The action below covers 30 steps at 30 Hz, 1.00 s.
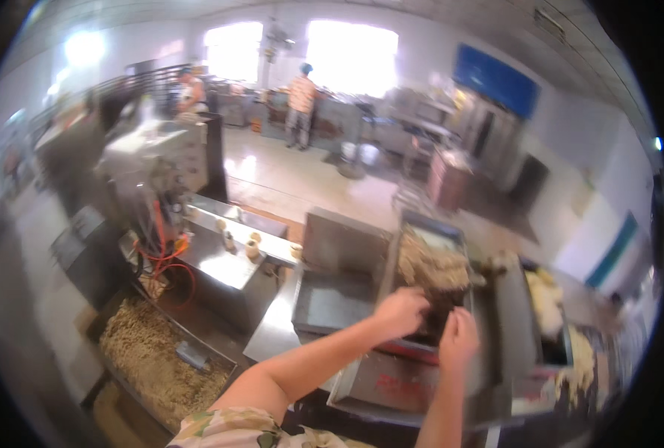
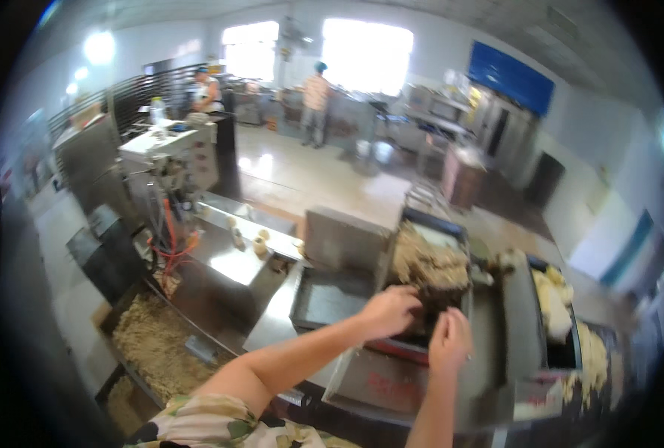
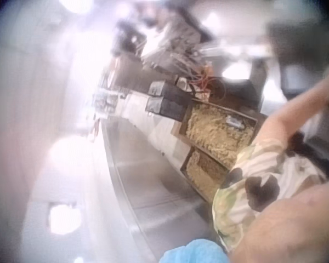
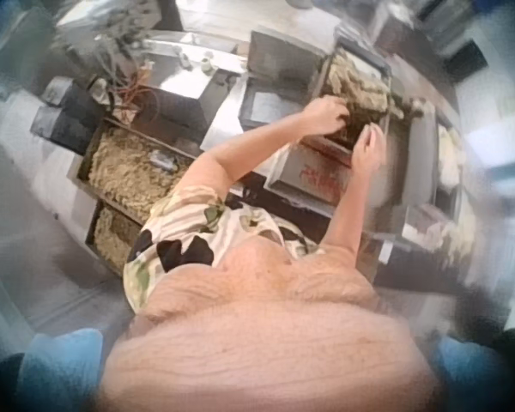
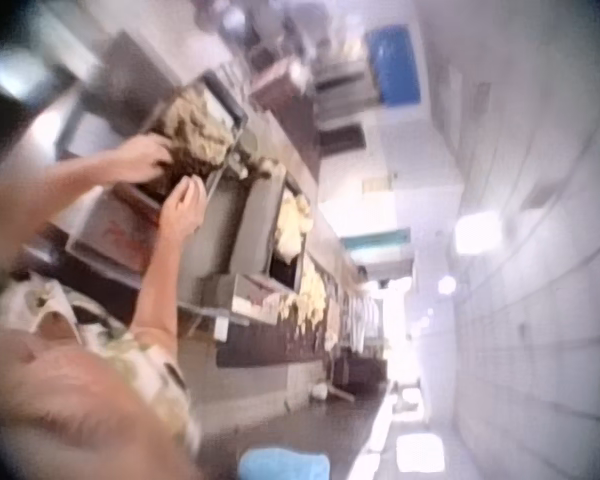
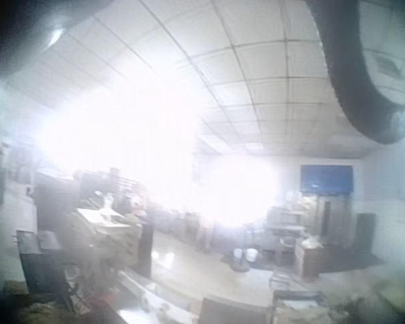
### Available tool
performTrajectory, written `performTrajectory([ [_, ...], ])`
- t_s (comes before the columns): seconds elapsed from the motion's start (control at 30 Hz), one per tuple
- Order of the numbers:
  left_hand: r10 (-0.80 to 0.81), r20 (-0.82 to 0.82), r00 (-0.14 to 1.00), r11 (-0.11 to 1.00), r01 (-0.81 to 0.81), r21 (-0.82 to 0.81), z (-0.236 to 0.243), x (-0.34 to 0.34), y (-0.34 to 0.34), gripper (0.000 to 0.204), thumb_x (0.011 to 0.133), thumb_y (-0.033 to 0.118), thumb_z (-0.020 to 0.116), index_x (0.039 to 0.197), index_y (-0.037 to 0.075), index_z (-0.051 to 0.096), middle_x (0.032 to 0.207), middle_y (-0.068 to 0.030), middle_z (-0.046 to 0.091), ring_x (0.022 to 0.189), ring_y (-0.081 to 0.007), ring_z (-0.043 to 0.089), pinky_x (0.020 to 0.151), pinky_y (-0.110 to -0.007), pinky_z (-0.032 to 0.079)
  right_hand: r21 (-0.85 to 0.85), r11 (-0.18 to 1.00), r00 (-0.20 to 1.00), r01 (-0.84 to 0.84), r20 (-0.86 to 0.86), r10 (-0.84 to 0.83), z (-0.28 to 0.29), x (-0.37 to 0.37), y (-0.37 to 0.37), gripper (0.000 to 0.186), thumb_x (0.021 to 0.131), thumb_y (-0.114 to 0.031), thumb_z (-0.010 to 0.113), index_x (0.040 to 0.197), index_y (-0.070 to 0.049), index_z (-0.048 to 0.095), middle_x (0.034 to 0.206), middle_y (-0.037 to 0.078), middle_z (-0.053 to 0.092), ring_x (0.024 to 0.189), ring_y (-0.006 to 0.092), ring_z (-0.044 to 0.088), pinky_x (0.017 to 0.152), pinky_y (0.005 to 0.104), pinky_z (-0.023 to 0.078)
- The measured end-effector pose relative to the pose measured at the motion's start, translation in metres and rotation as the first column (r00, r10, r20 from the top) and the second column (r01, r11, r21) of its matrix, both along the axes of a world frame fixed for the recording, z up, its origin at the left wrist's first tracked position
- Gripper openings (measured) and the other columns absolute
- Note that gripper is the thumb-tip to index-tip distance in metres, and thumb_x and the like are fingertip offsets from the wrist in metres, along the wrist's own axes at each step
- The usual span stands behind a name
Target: The person cuts a large mass of dough on a table using a bench scraper, then places a portion into a metal tray. They subsequently scoop a grainy mixture from a large bin into a tray using a metal scoop, repeating the scooping and leveling process multiple times.
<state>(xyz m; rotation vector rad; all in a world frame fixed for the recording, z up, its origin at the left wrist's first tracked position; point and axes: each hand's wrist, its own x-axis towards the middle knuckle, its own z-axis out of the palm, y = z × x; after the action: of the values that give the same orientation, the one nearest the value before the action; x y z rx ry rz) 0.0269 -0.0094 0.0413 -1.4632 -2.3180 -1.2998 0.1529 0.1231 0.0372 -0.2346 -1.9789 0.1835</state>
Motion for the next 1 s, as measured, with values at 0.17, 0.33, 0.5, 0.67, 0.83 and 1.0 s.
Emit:
performTrajectory([
  [0.17, -0.067, -0.037, 0.997, 0.992, 0.071, 0.106, -0.013, -0.013, 0.004, 0.045, 0.068, -0.013, 0.05, 0.103, 0.006, 0.07, 0.126, -0.0189, 0.058, 0.118, -0.038, 0.052, 0.099, -0.041, 0.045, -0.049, 0.998, 0.998, -0.031, -0.062, 0.028, -0.007, -0.011, 0.004, 0.005, 0.085, -0.006, 0.067, 0.088, -0.002, 0.065, 0.093, 0.014, 0.069, 0.085, 0.0328, 0.066, 0.076, 0.0391, 0.054],
  [0.33, -0.105, -0.004, 0.995, 0.993, 0.105, 0.062, -0.007, -0.01, 0.012, 0.047, 0.073, -0.017, 0.046, 0.107, 0.007, 0.069, 0.131, -0.0193, 0.053, 0.118, -0.0382, 0.053, 0.097, -0.039, 0.046, -0.056, 0.997, 0.99, -0.044, -0.134, 0.036, -0.007, -0.008, 0.01, 0.006, 0.083, -0.004, 0.068, 0.088, -0.002, 0.065, 0.091, 0.014, 0.068, 0.083, 0.0322, 0.066, 0.073, 0.0382, 0.053],
  [0.5, -0.094, 0.031, 0.995, 0.987, 0.089, 0.138, -0.005, -0.015, 0.016, 0.041, 0.076, -0.014, 0.047, 0.104, 0.005, 0.07, 0.124, -0.0159, 0.059, 0.114, -0.0356, 0.058, 0.094, -0.036, 0.048, -0.097, 0.994, 0.988, -0.055, -0.147, 0.04, -0.001, -0.008, 0.011, 0.005, 0.083, -0.003, 0.067, 0.087, -0.001, 0.064, 0.089, 0.014, 0.068, 0.079, 0.0322, 0.065, 0.071, 0.0374, 0.052],
  [0.67, -0.122, 0.195, 0.973, 0.961, 0.067, 0.267, 0.001, -0.021, 0.006, 0.03, 0.083, -0.007, 0.056, 0.108, 0.004, 0.067, 0.126, -0.0118, 0.058, 0.103, -0.0195, 0.061, 0.08, -0.026, 0.05, -0.139, 0.989, 0.994, -0.047, -0.109, 0.032, -0.006, -0.018, 0.014, 0.004, 0.084, -0.004, 0.067, 0.087, -0.001, 0.065, 0.089, 0.014, 0.068, 0.08, 0.0317, 0.065, 0.072, 0.0371, 0.053],
  [0.83, -0.123, 0.337, 0.934, 0.773, -0.122, 0.622, -0.026, -0.033, -0.019, 0.037, 0.085, -0.008, 0.055, 0.118, 0.007, 0.062, 0.134, -0.0076, 0.05, 0.116, -0.0151, 0.053, 0.087, -0.027, 0.047, -0.228, 0.966, 0.991, -0.125, -0.073, 0.111, -0.004, -0.022, 0.02, 0.006, 0.089, -0.003, 0.063, 0.089, 0.002, 0.066, 0.09, 0.014, 0.069, 0.08, 0.026, 0.066, 0.073, 0.0335, 0.053],
  [1.0, 0.672, 0.38, 0.636, 0.561, -0.772, 0.3, -0.115, -0.114, -0.096, 0.037, 0.08, 0.008, 0.064, 0.117, 0.004, 0.059, 0.132, -0.0165, 0.048, 0.116, -0.0315, 0.052, 0.09, -0.039, 0.045, -0.229, 0.965, 0.985, -0.131, 0.078, 0.152, 0.024, -0.033, 0.023, 0.011, 0.093, -0.003, 0.059, 0.092, 0.004, 0.067, 0.092, 0.013, 0.069, 0.083, 0.0234, 0.066, 0.076, 0.032, 0.052],
])
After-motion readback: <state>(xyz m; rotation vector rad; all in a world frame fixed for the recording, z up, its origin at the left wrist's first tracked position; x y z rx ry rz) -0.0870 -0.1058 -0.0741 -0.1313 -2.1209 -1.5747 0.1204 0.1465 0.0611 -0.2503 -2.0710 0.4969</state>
